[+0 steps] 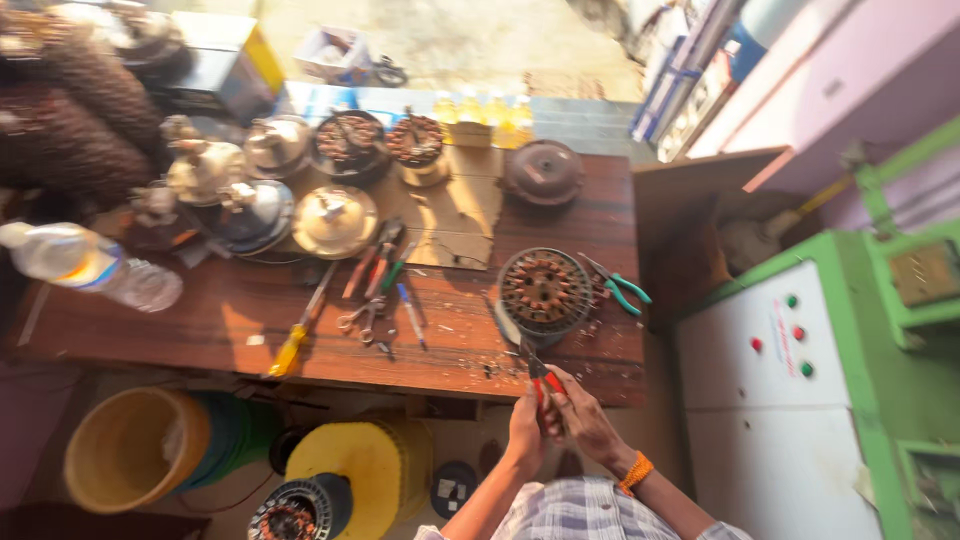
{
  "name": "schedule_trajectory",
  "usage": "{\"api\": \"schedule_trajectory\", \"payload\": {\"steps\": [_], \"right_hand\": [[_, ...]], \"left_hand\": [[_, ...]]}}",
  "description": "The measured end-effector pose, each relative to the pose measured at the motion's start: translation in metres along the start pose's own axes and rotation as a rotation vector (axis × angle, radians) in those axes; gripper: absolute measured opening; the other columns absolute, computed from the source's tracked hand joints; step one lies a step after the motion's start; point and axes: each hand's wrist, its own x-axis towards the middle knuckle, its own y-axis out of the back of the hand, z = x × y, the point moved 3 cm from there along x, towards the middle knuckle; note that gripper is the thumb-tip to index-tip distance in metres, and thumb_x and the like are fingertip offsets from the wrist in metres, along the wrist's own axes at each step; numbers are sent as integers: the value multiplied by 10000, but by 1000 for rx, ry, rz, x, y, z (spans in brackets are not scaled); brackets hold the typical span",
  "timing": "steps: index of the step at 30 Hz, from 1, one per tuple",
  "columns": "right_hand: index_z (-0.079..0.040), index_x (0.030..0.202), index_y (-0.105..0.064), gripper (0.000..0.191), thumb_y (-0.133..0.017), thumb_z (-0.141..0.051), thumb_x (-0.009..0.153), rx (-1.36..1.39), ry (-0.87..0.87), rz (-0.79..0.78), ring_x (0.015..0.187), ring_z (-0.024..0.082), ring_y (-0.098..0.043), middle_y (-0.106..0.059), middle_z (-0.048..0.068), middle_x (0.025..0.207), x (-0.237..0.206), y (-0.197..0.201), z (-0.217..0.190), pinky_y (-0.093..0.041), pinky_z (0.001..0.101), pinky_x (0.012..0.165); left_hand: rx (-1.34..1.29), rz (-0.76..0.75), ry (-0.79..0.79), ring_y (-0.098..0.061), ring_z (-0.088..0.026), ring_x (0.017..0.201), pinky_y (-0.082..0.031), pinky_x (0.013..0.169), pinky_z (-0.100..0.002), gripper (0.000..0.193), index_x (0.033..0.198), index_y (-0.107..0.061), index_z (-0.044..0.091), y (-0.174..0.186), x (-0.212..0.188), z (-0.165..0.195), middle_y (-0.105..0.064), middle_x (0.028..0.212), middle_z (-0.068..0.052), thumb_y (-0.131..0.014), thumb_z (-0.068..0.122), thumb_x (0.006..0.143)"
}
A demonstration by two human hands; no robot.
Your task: The person uses pliers to trim excess copper wire from the slots of a motor stator. They rotate the stator to access different sections and switch between two different pairs of pliers during the process.
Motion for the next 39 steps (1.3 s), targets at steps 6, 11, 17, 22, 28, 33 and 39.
{"api": "schedule_trajectory", "payload": {"steps": [6,11,17,22,28,33,39], "right_hand": [[-33,1518,-440,464,-482,-114,1063,-183,387,52,1003,164,-615,-649,75,1176,1,17,-24,-532,315,853],[-63,1527,-494,478,-500,-108,1051,-392,374,-225,1094,212,-640,-703,106,1216,9,65,-46,-510,331,969],[-59,1425,-568,364,-566,-135,1069,-380,483,-270,1194,218,-683,-690,152,1332,5,96,-79,-534,328,1005],[-58,1490,-551,396,-528,-93,1095,-282,409,-199,1116,148,-644,-686,97,1288,7,117,-102,-522,280,949],[-149,1492,-579,460,-505,-59,1047,-125,123,-225,607,7,-315,-385,-94,714,33,125,-102,-291,207,526],[-140,1453,-611,431,-531,-79,1034,-273,174,-215,670,30,-425,-511,-70,779,53,113,-85,-386,221,591],[-123,1460,-586,419,-498,-111,1051,-354,232,-240,701,46,-482,-552,-48,829,64,107,-89,-425,230,626]], "left_hand": [[449,271,58,-399,-74,482,-329,415,-275,449,828,-509,158,0,18,8,-433,621,71,-370,505,1077],[874,180,-74,-397,-61,550,-320,500,-262,449,828,-597,89,-3,-4,60,-443,645,48,-426,412,1090],[850,242,-233,-366,-91,592,-311,534,-296,431,856,-573,37,-71,-16,42,-420,682,10,-397,322,1127],[1046,350,-469,-554,-87,701,-474,628,-258,332,1240,-542,62,-151,-23,58,-559,828,-10,-472,344,1079],[1062,296,-635,-575,-92,776,-500,736,-253,419,1189,-608,42,-157,-34,143,-613,926,-8,-473,431,1115],[933,377,-752,-505,-54,747,-408,656,-218,566,1141,-659,53,-123,-2,195,-566,841,11,-371,540,1130],[1606,502,-1102,-733,-288,862,-560,822,-444,225,1092,-684,154,-136,109,239,-733,931,-79,-500,283,1093]]}}
